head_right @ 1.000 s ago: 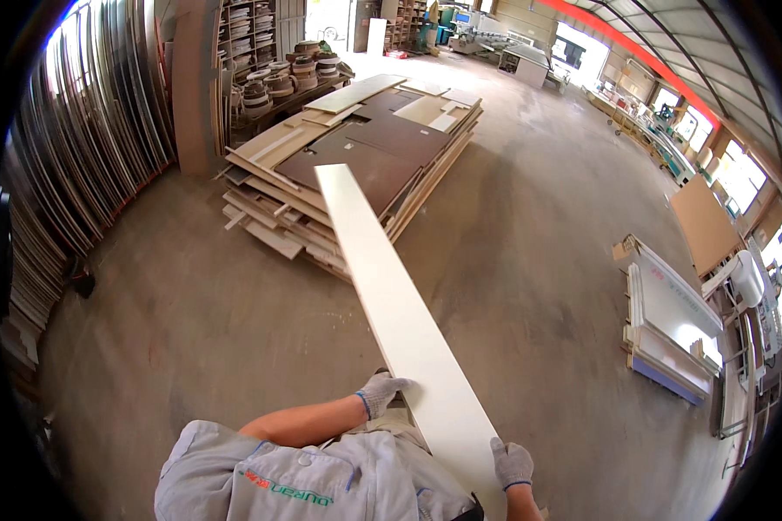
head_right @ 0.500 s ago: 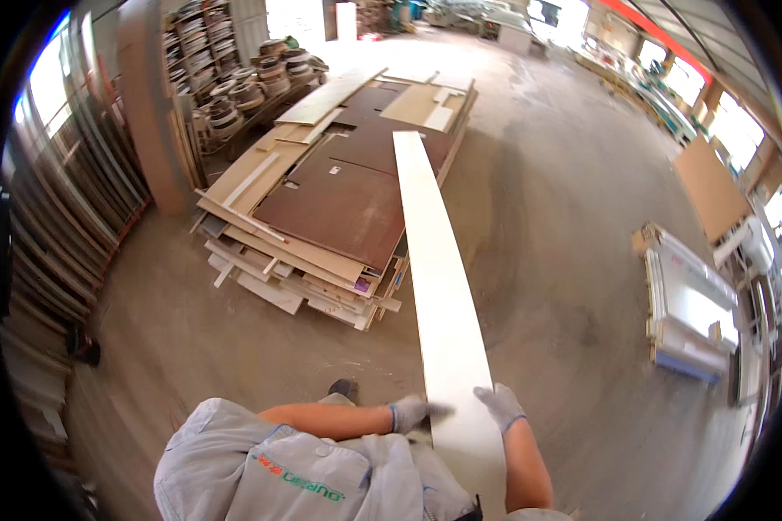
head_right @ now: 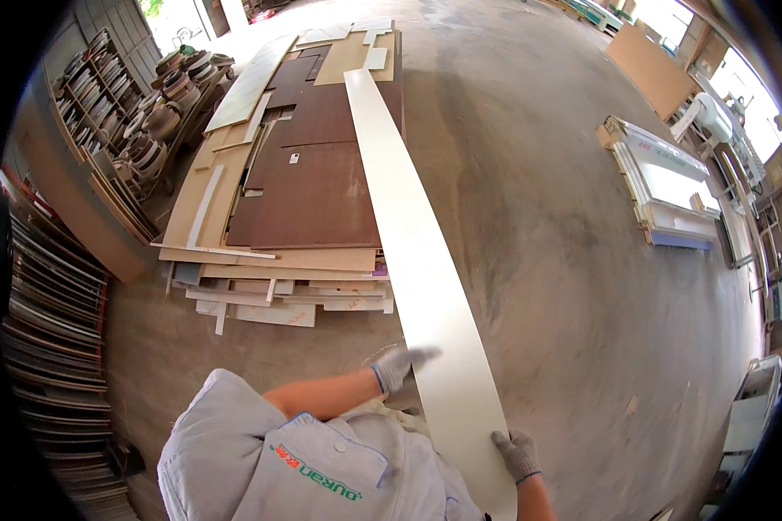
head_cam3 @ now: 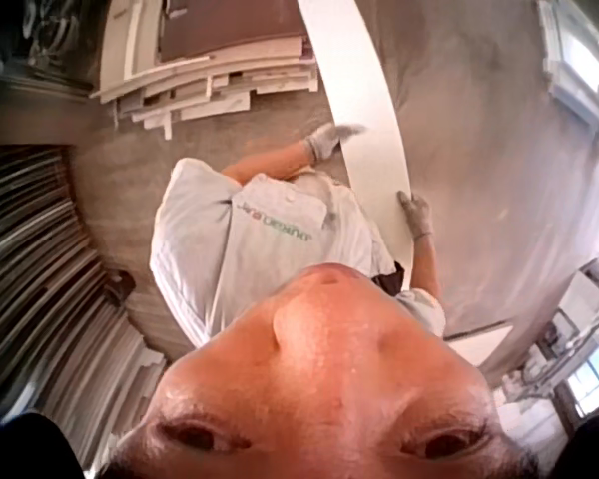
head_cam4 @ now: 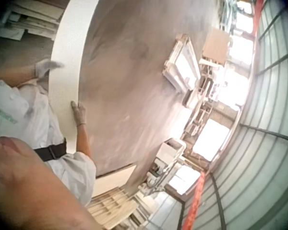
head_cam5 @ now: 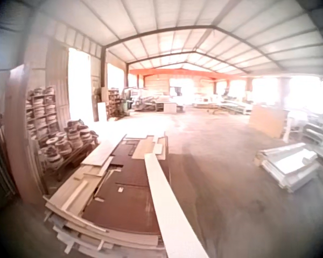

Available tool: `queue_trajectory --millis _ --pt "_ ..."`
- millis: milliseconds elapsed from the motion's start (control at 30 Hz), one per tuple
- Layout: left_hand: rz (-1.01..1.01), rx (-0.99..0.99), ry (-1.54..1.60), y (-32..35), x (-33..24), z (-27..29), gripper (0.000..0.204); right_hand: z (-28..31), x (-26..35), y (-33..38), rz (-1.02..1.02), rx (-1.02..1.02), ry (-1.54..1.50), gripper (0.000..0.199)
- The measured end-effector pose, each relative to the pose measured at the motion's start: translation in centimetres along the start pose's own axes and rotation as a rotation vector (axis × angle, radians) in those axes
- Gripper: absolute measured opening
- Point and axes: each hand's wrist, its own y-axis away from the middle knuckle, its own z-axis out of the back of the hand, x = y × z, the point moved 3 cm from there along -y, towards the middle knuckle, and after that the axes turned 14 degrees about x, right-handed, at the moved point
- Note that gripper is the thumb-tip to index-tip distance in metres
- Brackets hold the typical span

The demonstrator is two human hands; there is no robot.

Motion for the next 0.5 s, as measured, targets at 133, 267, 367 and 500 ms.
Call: queue_trajectory --millis 133,267,367,500 --pt "0.059 0.141 0.048 5.8 2.7 1.9 0.032 -5.5 -0.6 1.0 0.189 -0.041 0.284 0.036" --pt "0.055 0.288 0.132 10.4 4.8 4.8 0.037 -7.7 -8.4 8.6 -0.005 0.135 0.476 0.040" --pt "0.079 0.303 0.180 12.5 7.9 7.1 0.037 -9.1 -17.0 15.6 -0.239 0.163 0.379 0.040" --pt "0.149 0.269 0.071 13.4 10.0 10.1 0.041 -13.3 -16.4 17.5 -0.347 0.060 0.284 0.041"
